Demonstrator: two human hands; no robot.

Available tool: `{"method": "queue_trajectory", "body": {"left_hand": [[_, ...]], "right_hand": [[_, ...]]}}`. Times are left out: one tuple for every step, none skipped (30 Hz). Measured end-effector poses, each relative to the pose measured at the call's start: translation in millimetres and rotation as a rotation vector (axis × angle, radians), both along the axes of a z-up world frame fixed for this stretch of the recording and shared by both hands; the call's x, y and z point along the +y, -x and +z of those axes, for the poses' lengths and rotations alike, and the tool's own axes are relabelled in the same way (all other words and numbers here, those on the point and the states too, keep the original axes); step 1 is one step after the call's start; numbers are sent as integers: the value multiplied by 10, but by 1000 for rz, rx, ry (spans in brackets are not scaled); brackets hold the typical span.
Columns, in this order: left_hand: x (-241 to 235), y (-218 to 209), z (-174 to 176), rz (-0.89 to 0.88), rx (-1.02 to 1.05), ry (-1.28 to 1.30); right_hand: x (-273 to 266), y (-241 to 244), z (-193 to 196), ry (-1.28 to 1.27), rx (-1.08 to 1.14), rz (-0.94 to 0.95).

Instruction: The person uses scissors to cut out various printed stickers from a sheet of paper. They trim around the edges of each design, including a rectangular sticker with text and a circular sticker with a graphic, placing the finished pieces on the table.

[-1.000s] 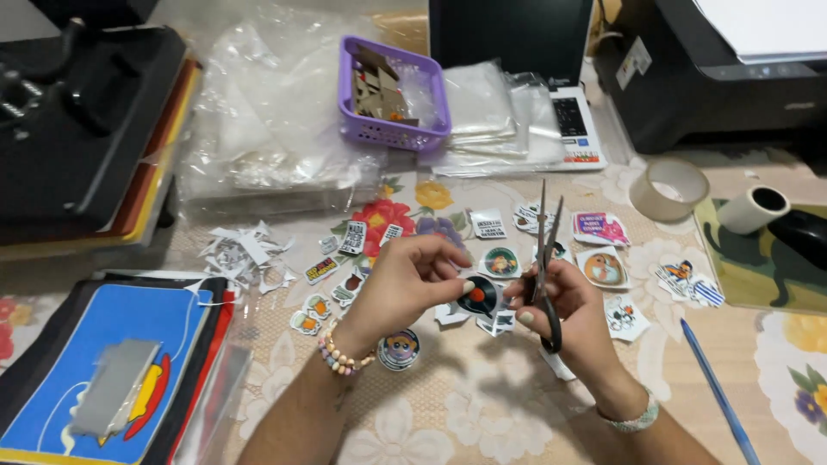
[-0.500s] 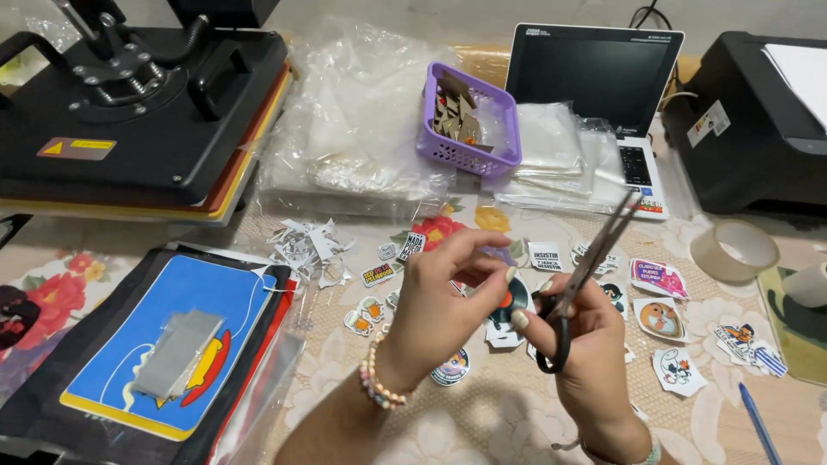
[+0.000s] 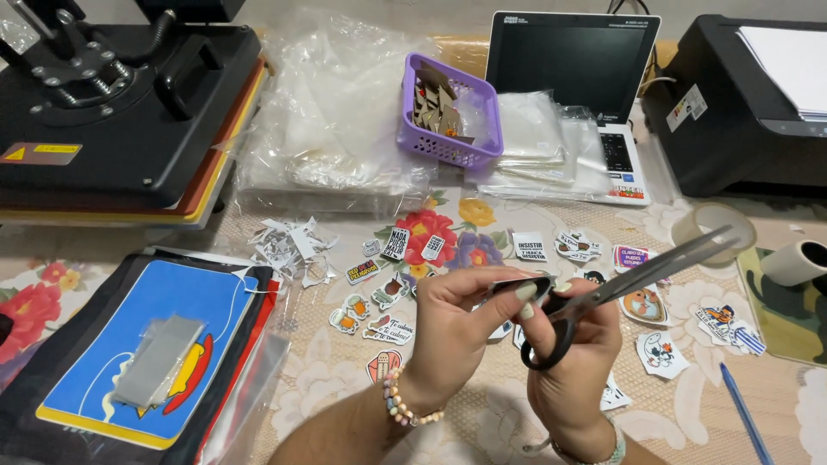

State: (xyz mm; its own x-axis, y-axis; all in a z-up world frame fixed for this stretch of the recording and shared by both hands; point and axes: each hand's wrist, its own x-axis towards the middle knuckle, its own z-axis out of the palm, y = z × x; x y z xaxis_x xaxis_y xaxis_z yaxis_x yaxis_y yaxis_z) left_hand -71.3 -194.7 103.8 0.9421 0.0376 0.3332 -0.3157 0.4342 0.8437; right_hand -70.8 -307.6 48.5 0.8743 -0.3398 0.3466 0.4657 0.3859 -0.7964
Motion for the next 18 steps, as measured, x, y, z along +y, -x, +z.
{"method": "queue_trajectory", "body": {"left_hand": [[7,1,-1,-1,2,-2],[18,3,0,-12,66,23],[36,-5,10,-20,127,49],[51,8,22,-19,126,48],[67,10,39,-22,142,104],[87,10,54,-26,159,160],[96,23,78,-23,156,164],[105,32,96,-45,115,214],[105,52,108,-71,78,264],[113,58,105,-71,80,269],[119,64,104,-14,91,171],[121,69,103,42,103,74],[119,69,90,39,106,73],[116,71,79,59,108,49],[116,69,71,80,109,24],[114,67,67,78,111,23],[112,64,64,98,107,15],[112,63,60,118,104,7]], "right_hand": [[-9,-2,0,-2,2,-1],[-15,-2,2,57,35,74],[-13,-16,13,116,64,151],[-64,17,-46,115,63,152],[-113,31,-100,163,19,241],[-159,42,-156,211,-24,329],[-195,67,-148,215,-26,333],[-230,88,-145,308,-26,363],[-275,127,-147,402,-20,391],[-256,132,-108,406,-18,392],[-237,142,-70,481,-36,366],[-223,150,-32,555,-55,340],[-198,155,25,554,-51,338],[-174,161,84,605,-81,295],[-147,161,145,654,-113,252],[-139,173,147,653,-111,250],[-132,178,152,706,-130,193],[-123,185,157,758,-149,134]]}}
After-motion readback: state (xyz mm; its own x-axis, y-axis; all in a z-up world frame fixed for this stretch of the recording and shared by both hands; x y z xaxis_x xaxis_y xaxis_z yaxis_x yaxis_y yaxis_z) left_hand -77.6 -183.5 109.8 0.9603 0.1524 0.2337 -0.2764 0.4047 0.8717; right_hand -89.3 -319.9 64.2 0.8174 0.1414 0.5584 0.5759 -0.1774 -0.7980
